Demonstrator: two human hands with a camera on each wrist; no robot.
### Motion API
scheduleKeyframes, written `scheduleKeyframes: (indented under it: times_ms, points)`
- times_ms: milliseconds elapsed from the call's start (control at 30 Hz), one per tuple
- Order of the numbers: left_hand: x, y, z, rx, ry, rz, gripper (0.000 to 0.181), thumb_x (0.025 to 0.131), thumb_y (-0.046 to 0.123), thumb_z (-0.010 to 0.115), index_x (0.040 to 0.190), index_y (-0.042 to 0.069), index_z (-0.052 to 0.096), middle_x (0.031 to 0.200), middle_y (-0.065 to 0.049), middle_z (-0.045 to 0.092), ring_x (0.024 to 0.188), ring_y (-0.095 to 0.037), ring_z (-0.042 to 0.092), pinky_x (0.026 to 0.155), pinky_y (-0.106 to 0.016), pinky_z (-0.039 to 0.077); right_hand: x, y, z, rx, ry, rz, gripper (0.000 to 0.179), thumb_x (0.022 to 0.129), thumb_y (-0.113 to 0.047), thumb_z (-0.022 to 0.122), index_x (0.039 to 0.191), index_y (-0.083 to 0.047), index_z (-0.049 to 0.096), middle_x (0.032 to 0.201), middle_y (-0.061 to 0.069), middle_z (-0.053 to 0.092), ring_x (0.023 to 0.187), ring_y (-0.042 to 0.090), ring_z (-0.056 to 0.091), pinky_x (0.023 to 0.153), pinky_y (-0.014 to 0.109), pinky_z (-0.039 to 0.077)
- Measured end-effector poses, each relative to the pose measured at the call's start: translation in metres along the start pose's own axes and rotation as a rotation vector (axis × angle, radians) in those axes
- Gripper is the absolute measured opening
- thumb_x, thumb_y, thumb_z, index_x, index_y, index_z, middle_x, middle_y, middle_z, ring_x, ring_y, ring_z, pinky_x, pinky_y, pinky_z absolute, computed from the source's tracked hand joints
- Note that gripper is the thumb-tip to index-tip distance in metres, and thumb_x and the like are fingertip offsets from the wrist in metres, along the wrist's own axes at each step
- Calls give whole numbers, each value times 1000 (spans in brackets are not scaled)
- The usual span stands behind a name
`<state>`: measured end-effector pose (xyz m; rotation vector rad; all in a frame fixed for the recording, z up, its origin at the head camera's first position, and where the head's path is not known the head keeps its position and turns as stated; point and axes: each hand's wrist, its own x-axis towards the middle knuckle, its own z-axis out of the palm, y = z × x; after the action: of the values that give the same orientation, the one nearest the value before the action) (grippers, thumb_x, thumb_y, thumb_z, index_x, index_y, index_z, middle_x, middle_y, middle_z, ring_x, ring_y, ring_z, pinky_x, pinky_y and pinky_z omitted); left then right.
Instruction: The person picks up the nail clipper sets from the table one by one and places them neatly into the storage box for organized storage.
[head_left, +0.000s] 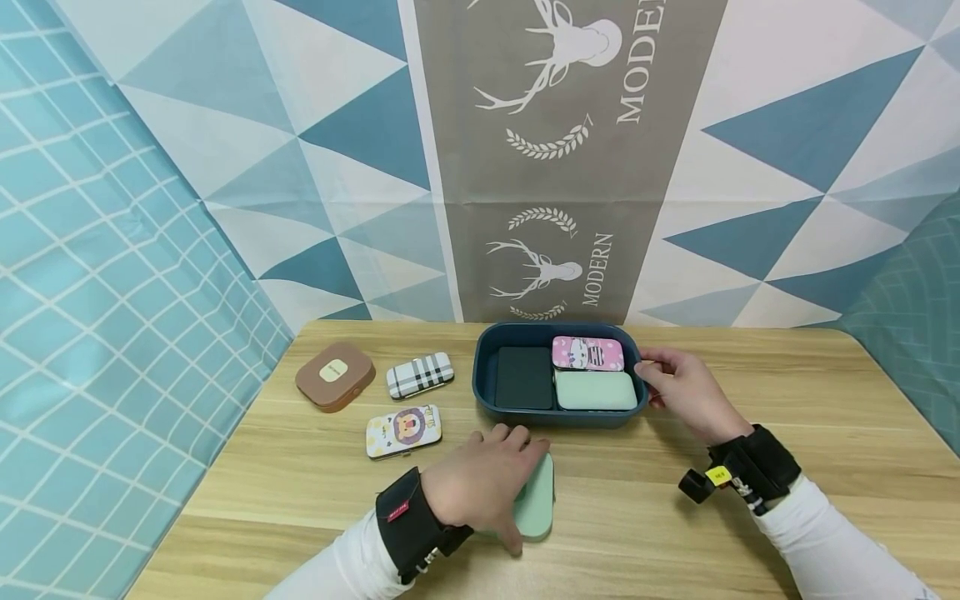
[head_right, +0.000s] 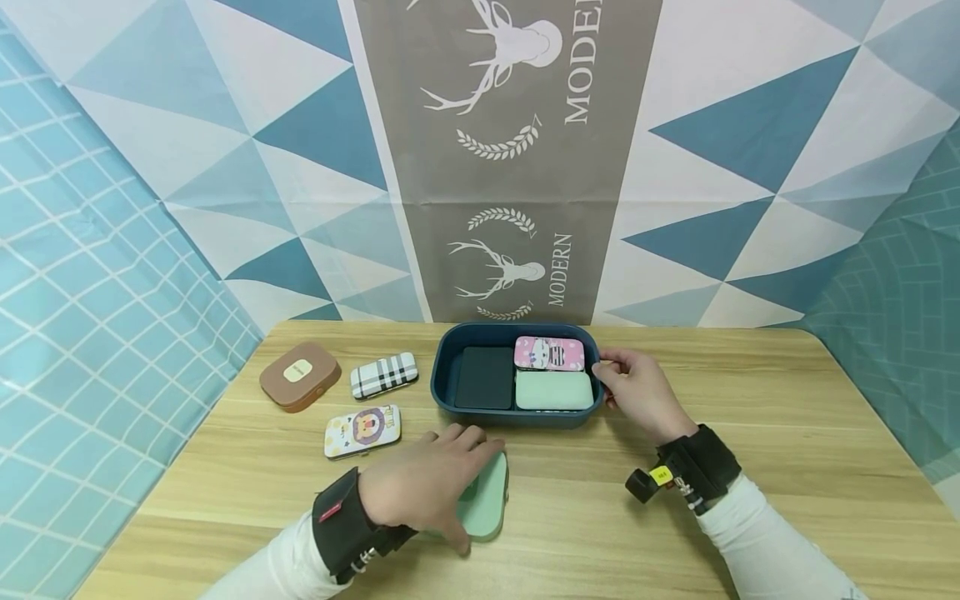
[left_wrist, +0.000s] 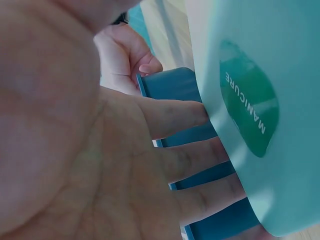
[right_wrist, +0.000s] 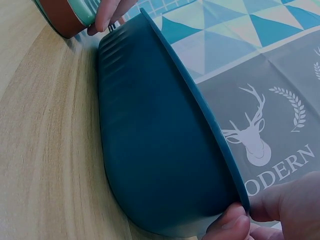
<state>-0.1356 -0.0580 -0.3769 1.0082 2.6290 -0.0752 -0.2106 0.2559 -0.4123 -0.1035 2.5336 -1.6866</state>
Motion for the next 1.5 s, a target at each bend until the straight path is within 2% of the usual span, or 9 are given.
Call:
scheduleKeyframes:
  times_ms: [167,567,1167,1500]
  points:
    - [1,1,0,-7,-20,-14,118,59,60,102,158,24,47,140,2,53,125,-21,51,100,-51,51,0,0,0,0,-1,-4,49,113,-18,54,151,11,47,102,19,58,74,19,57,65,29,54]
    - [2,2,2,-18,-19,-22,116,60,54,103,157,25,47,135,2,52,122,-22,50,99,-52,51,-1,0,0,-3,-1,-6,50,113,-19,54,152,11,47,102,18,58,75,19,58,66,30,55]
    - [3,2,3,9,-12,10,114,60,54,102,155,23,48,131,3,52,115,-19,49,92,-47,51,0,0,0,5,-3,-9,50,112,-18,55,152,11,47,100,15,58,73,18,57,65,31,55]
    - [-1,1,-1,-6,19,29,113,60,52,103,154,23,48,128,4,51,112,-18,48,94,-52,51,1,2,0,-5,-3,0,50,113,-17,54,153,12,45,102,16,59,75,19,58,66,31,55]
